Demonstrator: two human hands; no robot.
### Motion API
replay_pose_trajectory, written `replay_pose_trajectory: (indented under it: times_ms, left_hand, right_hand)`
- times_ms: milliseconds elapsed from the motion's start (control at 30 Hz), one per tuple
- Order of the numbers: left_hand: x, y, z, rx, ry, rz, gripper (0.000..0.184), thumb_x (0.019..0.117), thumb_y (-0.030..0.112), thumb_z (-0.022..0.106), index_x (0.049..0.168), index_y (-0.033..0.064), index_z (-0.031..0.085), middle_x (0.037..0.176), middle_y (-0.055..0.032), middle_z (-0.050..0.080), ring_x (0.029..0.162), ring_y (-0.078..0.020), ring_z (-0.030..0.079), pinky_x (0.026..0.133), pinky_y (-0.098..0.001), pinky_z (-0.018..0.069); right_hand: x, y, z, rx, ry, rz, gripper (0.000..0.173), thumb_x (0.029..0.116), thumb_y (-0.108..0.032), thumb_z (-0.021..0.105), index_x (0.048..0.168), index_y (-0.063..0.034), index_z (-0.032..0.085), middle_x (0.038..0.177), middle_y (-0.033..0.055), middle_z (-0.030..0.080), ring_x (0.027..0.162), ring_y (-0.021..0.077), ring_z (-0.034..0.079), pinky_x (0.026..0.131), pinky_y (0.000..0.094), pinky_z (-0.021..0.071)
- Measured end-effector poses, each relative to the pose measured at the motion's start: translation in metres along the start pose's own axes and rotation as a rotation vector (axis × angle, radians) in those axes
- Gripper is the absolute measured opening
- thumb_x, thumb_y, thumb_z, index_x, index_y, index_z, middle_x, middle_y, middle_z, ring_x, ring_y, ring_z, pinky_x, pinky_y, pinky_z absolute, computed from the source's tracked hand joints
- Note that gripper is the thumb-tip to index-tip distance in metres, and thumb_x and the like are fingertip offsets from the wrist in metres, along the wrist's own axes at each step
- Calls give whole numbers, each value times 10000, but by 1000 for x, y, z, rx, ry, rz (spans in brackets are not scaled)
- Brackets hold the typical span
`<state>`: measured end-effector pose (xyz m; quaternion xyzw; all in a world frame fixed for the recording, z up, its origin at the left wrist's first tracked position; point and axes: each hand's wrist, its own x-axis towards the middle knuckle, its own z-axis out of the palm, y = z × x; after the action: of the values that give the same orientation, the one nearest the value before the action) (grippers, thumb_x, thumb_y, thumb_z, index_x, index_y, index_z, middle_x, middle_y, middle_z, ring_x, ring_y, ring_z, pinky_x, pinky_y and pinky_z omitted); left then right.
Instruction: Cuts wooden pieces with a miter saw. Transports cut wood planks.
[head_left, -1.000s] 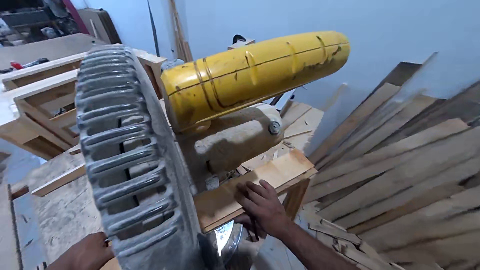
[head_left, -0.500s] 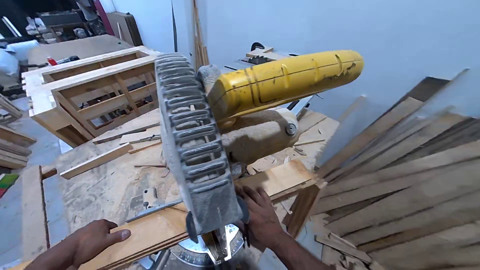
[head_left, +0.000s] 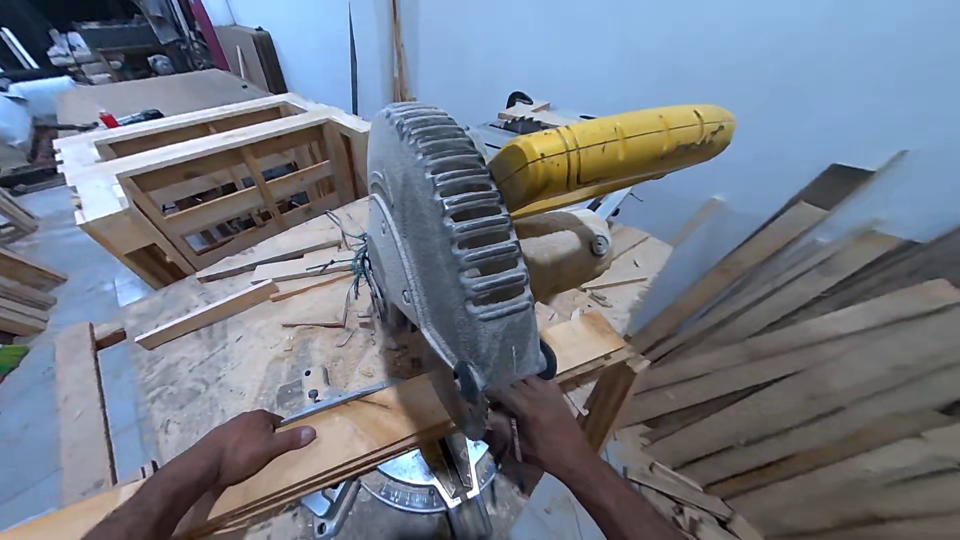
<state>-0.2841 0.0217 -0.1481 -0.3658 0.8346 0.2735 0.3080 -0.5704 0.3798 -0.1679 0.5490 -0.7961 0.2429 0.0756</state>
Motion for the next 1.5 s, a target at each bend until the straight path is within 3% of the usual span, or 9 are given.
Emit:
replay_pose_trajectory:
  times_ms: [67, 167, 200, 267, 300, 367, 567, 933, 1500]
  left_hand:
    - [-1, 0, 0, -19, 11, -2, 990, 822, 909, 428, 1190, 28, 688, 1105, -243, 695, 1070, -409, 667, 936, -673, 493]
    - [-3, 0, 3, -35, 15, -12, 964, 826, 904, 436, 1155, 37, 701, 1094, -223, 702, 1060, -383, 673, 932, -651, 500]
    - [-4, 0, 4, -42, 17, -15, 957, 829, 899, 440, 1147, 37, 703, 1093, -220, 703, 1060, -378, 673, 935, -649, 498]
    - [-5, 2, 3, -50, 27, -15, 944, 831, 896, 442, 1120, 37, 708, 1071, -208, 709, 1039, -367, 680, 924, -637, 507]
    - [-6, 3, 4, -57, 28, -18, 931, 836, 889, 446, 1106, 38, 709, 1056, -201, 711, 1025, -359, 683, 917, -629, 510]
    - [-8, 5, 4, -77, 30, -22, 905, 852, 870, 457, 1091, 34, 709, 1041, -198, 709, 1010, -350, 682, 910, -621, 513]
    - [-4, -1, 5, -65, 24, 14, 893, 852, 869, 456, 1053, 39, 714, 994, -183, 712, 967, -332, 691, 878, -601, 528]
    - [-5, -1, 7, -50, 52, 19, 872, 850, 870, 449, 1014, 57, 718, 931, -154, 714, 909, -305, 699, 828, -573, 548]
    - [-1, -6, 11, -48, 72, 20, 925, 799, 924, 425, 997, 75, 733, 908, -126, 729, 894, -279, 716, 818, -554, 569]
  right_hand:
    - [-8, -19, -51, 169, 294, 6, 409, 1076, -350, 440, 1002, -105, 759, 935, 54, 766, 944, 215, 744, 1020, 548, 541]
    - [14, -53, -167, 283, 664, -215, 300, 1087, -355, 474, 1089, -204, 734, 1030, -39, 764, 983, 148, 730, 917, 438, 607]
    - [33, -60, -203, 193, 687, -280, 276, 1058, -366, 541, 1193, -186, 700, 1151, -4, 740, 1073, 171, 708, 948, 427, 594]
    - [84, -75, -255, -150, 517, -267, 692, 933, -546, 664, 1460, -116, 532, 1352, 138, 620, 1195, 255, 616, 1009, 485, 511]
    - [113, -86, -266, -264, 397, -205, 828, 849, -648, 699, 1459, -120, 513, 1284, 167, 634, 1109, 300, 642, 910, 548, 530]
    - [156, -97, -270, -339, 195, -169, 654, 759, -611, 774, 1207, -157, 631, 961, 101, 686, 835, 294, 675, 667, 560, 514]
    - [166, -132, -281, -396, -367, -18, 342, 691, -590, 828, 820, -320, 662, 619, -95, 596, 556, 80, 595, 453, 389, 484]
    - [121, -126, -256, -528, -356, -104, 353, 684, -373, 873, 949, -336, 643, 704, -117, 601, 620, 96, 609, 492, 397, 496]
    - [95, -125, -244, -529, -295, -95, 307, 700, -416, 812, 937, -357, 625, 661, -155, 566, 575, 58, 581, 471, 368, 462]
